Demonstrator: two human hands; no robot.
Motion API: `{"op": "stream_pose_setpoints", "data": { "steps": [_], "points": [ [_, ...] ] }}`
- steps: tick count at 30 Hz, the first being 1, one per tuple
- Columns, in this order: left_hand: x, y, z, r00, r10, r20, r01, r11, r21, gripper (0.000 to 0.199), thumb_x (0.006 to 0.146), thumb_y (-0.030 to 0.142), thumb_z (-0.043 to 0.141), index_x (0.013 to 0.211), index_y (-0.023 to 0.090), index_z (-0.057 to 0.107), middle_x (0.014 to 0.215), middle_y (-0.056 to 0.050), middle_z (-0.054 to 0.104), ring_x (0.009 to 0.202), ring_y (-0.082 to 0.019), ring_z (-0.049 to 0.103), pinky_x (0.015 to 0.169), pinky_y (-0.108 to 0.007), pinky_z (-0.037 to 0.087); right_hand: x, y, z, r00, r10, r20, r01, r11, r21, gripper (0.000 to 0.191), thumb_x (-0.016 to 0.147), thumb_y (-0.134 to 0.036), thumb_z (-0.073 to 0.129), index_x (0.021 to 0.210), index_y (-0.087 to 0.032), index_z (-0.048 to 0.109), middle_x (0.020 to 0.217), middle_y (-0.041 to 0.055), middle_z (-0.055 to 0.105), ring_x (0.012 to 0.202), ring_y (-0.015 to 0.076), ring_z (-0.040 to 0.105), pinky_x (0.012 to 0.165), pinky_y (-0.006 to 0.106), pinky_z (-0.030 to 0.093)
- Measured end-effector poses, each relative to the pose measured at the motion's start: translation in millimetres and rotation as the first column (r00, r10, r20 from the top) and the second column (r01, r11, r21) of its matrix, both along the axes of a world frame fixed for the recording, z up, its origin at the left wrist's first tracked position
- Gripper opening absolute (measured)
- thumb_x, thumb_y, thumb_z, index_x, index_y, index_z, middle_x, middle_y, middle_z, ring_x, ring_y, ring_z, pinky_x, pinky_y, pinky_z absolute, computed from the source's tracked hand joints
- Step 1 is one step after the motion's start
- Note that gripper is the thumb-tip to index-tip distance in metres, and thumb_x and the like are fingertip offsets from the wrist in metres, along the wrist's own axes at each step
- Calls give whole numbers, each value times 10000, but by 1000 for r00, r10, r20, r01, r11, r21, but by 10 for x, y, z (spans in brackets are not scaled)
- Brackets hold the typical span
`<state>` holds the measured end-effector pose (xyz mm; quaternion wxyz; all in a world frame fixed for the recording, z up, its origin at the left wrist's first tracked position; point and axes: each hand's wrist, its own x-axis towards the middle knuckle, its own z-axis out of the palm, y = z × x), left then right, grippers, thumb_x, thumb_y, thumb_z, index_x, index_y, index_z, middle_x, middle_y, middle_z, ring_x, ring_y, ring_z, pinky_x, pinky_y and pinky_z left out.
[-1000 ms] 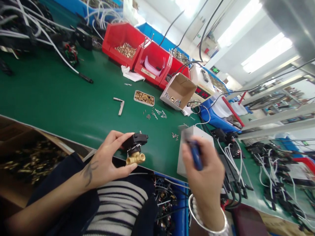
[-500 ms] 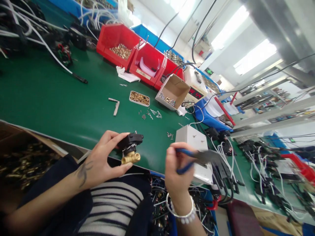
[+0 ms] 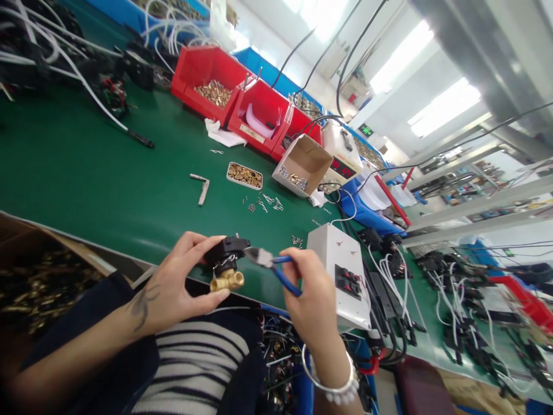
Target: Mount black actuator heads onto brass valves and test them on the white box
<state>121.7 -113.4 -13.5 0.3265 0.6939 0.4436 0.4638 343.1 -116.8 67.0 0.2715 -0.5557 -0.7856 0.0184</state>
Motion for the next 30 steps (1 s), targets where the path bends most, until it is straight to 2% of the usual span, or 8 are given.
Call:
{"op": "stream_pose_setpoints", "data": {
  "steps": [4,8,14,18,20,25,28,30],
  "points": [
    [4,-1,13,1000,-4,9,4,1000,-17,658,782,337,724,1385,235,482,1150,-52,519,1014,-205,605,942,-379,575,-26,-9,-44,896,-96,-433,240,926,290,119,981,-204,516,1092,-224,554,817,-3,559,642,122,544,651,269,484],
    [0,-10,10,1000,-5,2,5,1000,-7,673,777,330,729,1393,230,476,1135,-50,516,999,-200,603,929,-371,581,-48,13,-121,991,69,-113,-72,997,-26,151,896,-133,558,993,-217,636,792,14,624,667,142,591,613,261,465],
    [-10,-12,21,1000,-3,1,3,1000,-5,665,779,330,731,1386,210,487,1135,-51,513,996,-194,594,935,-358,572,-49,31,-126,892,-106,-439,230,943,239,115,970,-171,518,1059,-226,565,814,-9,570,648,117,556,643,258,480],
    [-10,-2,24,1000,-4,-14,4,1000,-12,669,781,330,723,1393,208,481,1134,-50,509,997,-193,592,947,-357,566,-22,11,-111,990,80,-118,-89,993,-75,116,894,-137,565,956,-210,632,801,15,640,662,142,602,615,260,479],
    [-7,2,22,1000,-5,-12,5,1000,-14,665,786,332,719,1395,211,481,1135,-50,507,995,-193,592,945,-360,567,-8,-13,-82,996,56,-71,-63,993,-104,132,880,-131,593,961,-210,663,846,27,672,722,155,628,662,271,492],
    [5,-4,19,1000,4,-5,-4,1000,5,666,789,339,723,1398,218,483,1132,-56,511,998,-201,594,925,-373,577,-61,-29,-139,919,-113,-377,213,948,236,136,970,-185,526,1092,-223,573,838,6,605,677,130,579,652,262,481],
    [2,-9,20,1000,-6,-25,6,1000,-5,677,786,343,727,1403,224,475,1137,-57,512,1009,-208,597,944,-384,576,-46,-9,-132,992,23,-123,-20,1000,23,117,910,-152,546,976,-209,623,798,19,642,650,142,592,594,255,462],
    [-1,-8,22,1000,-9,-23,9,1000,-15,674,786,344,723,1403,229,475,1135,-54,512,1003,-204,600,942,-382,579,-13,-14,-67,1000,12,-17,-13,998,-69,117,884,-147,573,945,-204,655,809,30,665,664,149,599,610,264,463]
  ]
}}
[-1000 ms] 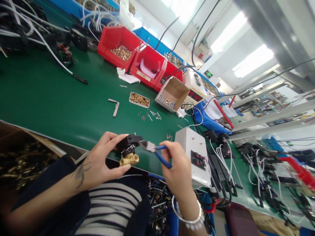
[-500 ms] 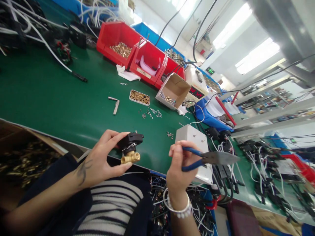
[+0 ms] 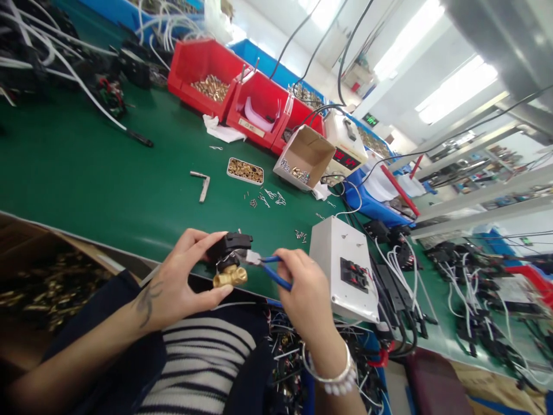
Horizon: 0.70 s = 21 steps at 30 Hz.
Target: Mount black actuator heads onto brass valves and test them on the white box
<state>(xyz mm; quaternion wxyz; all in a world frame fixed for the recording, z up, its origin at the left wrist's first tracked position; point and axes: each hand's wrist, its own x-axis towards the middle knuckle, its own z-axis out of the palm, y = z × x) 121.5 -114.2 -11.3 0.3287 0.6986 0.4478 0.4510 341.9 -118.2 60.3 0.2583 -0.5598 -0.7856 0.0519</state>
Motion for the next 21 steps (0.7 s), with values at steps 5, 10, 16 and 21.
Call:
{"op": "stream_pose_setpoints", "data": {
  "steps": [5,10,16,21],
  "points": [
    [-5,8,-9,1000,17,2,-17,1000,5,669,783,351,717,1401,244,485,1138,-56,522,997,-209,607,925,-389,586,-40,-32,21,896,-214,-389,316,923,218,95,930,-226,585,1022,-221,605,872,21,624,673,131,577,662,274,478],
    [-2,-1,10,999,42,-29,-41,999,23,650,816,366,691,1412,216,479,1149,-61,533,1028,-217,614,924,-372,578,-146,78,-86,976,-25,-218,-50,943,-330,104,832,-171,572,910,-204,633,832,25,643,726,147,584,674,275,469],
    [1,135,43,923,246,-295,-181,956,229,611,843,414,678,1385,193,503,1149,-109,541,1069,-305,575,954,-468,534,-375,324,-60,147,-447,-883,-314,825,-470,152,820,-266,635,945,-209,569,703,-56,433,570,80,381,539,213,371],
    [31,158,137,864,277,-420,-135,932,337,556,872,369,682,1366,163,529,1247,-183,551,1228,-411,528,1012,-576,491,-564,450,-169,-239,-647,-724,-451,734,-508,19,840,-171,542,858,-165,539,714,-40,426,560,64,360,508,178,361]
  ]
}}
